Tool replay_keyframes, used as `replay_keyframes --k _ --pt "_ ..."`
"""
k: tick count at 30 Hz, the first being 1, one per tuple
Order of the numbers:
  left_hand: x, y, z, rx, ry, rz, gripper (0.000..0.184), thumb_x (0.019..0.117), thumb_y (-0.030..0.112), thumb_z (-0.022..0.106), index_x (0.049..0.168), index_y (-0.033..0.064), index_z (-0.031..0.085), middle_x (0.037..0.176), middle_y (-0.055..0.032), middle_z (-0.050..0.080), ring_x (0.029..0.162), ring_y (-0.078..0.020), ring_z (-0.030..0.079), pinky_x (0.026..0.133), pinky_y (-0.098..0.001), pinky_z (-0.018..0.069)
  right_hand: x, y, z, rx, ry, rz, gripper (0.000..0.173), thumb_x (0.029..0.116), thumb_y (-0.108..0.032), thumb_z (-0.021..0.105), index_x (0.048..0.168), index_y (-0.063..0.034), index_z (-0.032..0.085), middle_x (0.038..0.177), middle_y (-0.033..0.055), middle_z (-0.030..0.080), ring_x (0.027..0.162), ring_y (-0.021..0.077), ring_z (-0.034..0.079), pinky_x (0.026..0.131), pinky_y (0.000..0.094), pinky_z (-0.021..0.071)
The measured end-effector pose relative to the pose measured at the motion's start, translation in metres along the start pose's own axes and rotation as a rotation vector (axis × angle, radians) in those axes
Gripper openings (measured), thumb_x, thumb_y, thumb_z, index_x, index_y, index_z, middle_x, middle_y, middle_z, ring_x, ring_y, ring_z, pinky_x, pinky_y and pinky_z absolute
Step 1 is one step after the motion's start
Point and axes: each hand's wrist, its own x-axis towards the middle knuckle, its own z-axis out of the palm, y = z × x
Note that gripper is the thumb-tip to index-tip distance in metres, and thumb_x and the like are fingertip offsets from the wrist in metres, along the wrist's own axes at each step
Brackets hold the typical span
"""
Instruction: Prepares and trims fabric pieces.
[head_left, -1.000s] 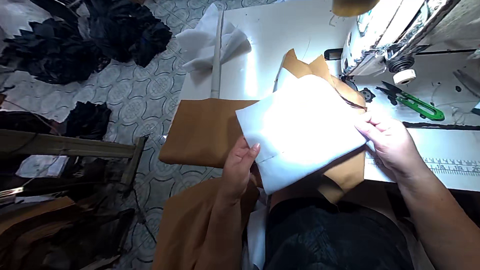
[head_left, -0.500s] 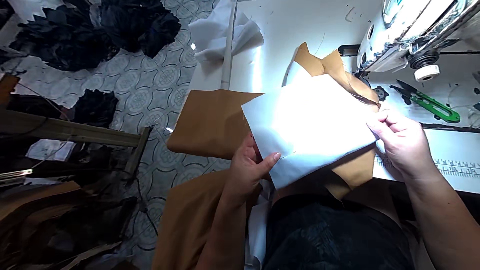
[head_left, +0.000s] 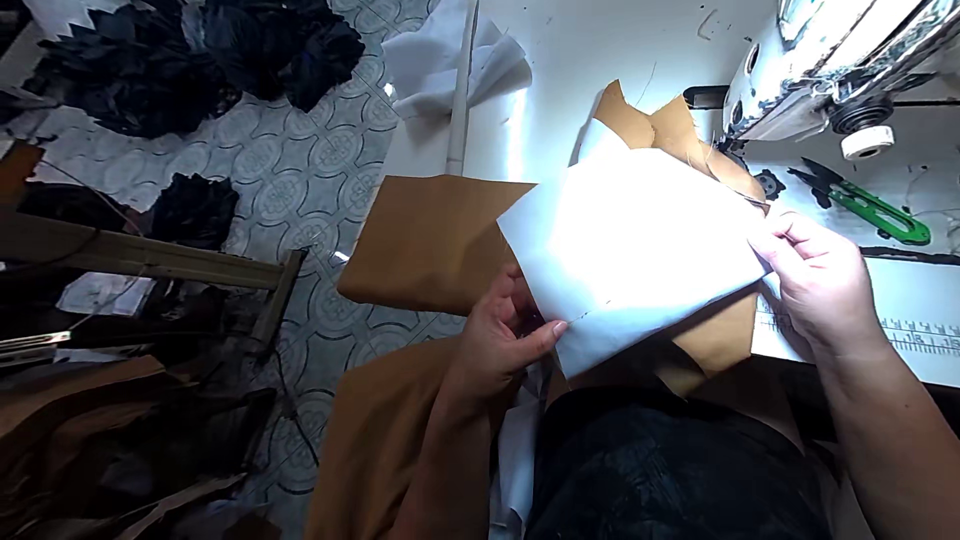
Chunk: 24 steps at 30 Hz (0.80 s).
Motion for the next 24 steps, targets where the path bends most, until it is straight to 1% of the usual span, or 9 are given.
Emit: replay_keyframes --k 7,13,15,16,17,18,19,21,24 --pt "0.0 -0.005 -0.001 -0.057 0.038 0.04 0.047 0.0885 -0.002 0.068 0.13 0.015 0.053 0.104 0.0088 0.073 0.096 -0.0041 0.071 0.09 -0.0236 0.0587 0.0 0.0 0.0 0.009 0.02 0.026 0.02 0.1002 -0.007 0.057 0.083 -0.0163 0.058 0.067 -0.0145 0.054 0.057 -0.0095 0.051 0.054 0.0078 0.0431" --pt "0.002 -0.014 0.028 -0.002 0.19 0.0 0.024 0.0892 -0.008 0.063 0.106 0.0082 0.06 0.093 0.0075 0.075 0.086 -0.0024 0.072 0.082 -0.0232 0.0613 -0.002 0.0 0.001 -0.033 0.016 0.011 0.019 0.0992 -0.008 0.056 0.082 -0.0159 0.057 0.065 -0.0143 0.05 0.054 -0.0096 0.047 0.052 0.0079 0.0392" --pt "0.002 -0.019 0.034 0.014 0.203 0.039 0.025 0.0885 -0.01 0.064 0.107 0.0059 0.06 0.095 0.0067 0.075 0.088 -0.0024 0.072 0.084 -0.0229 0.0609 -0.002 0.001 -0.008 -0.198 0.047 -0.082 0.007 0.0985 -0.013 0.059 0.094 -0.0091 0.062 0.079 -0.0086 0.058 0.069 -0.0089 0.054 0.065 0.0087 0.0453" --pt "0.003 -0.02 0.036 0.008 0.215 0.05 0.026 0.0882 -0.01 0.064 0.109 0.0051 0.059 0.096 0.0063 0.075 0.089 -0.0026 0.072 0.085 -0.0231 0.0608 -0.002 0.002 -0.019 -0.317 0.054 -0.152 0.018 0.0999 -0.017 0.059 0.108 -0.0015 0.064 0.098 0.003 0.065 0.088 0.001 0.062 0.082 0.0178 0.0515" --pt "0.003 -0.021 0.037 -0.001 0.227 0.055 0.027 0.0881 -0.011 0.063 0.11 0.0045 0.059 0.097 0.0058 0.075 0.091 -0.0033 0.072 0.086 -0.0236 0.0608 0.001 0.005 -0.033 -0.43 0.07 -0.201 0.032 0.1005 -0.018 0.059 0.121 0.0066 0.062 0.116 0.0204 0.066 0.107 0.022 0.065 0.096 0.0367 0.0522" --pt "0.003 -0.021 0.038 -0.005 0.24 0.056 0.029 0.0877 -0.012 0.063 0.112 0.0039 0.058 0.098 0.0056 0.075 0.091 -0.0038 0.072 0.087 -0.0239 0.0608 0.004 0.011 -0.051 -0.543 0.08 -0.207 0.041 0.101 -0.019 0.057 0.131 0.0095 0.057 0.13 0.0313 0.059 0.12 0.0399 0.059 0.103 0.0528 0.0468" --pt "0.003 -0.021 0.037 -0.004 0.246 0.057 0.03 0.0875 -0.012 0.062 0.113 0.0036 0.058 0.099 0.0054 0.074 0.092 -0.004 0.072 0.087 -0.0241 0.0607 0.006 0.021 -0.07 -0.663 0.086 -0.174 0.048 0.1009 -0.021 0.054 0.14 0.0071 0.053 0.139 0.0342 0.052 0.128 0.0487 0.052 0.105 0.0621 0.0416" --pt "0.004 -0.022 0.037 -0.013 0.251 0.06 0.032 0.0866 -0.013 0.062 0.114 0.0027 0.058 0.099 0.0049 0.074 0.093 -0.0042 0.072 0.087 -0.0243 0.0605 0.007 0.045 -0.1 -0.824 0.073 -0.056 0.049 0.0982 -0.016 0.051 0.143 0.0042 0.052 0.141 0.0353 0.05 0.126 0.057 0.05 0.098 0.0749 0.0386" --pt "0.007 -0.024 0.039 -0.03 0.225 0.08 0.034 0.0856 -0.014 0.063 0.115 0.0028 0.056 0.102 0.005 0.074 0.096 -0.0039 0.071 0.089 -0.0244 0.0598 0.005 0.071 -0.116 -0.885 0.129 0.024 0.043 0.1022 -0.021 0.048 0.133 0.0055 0.062 0.129 0.0371 0.058 0.119 0.0584 0.055 0.095 0.074 0.0404"
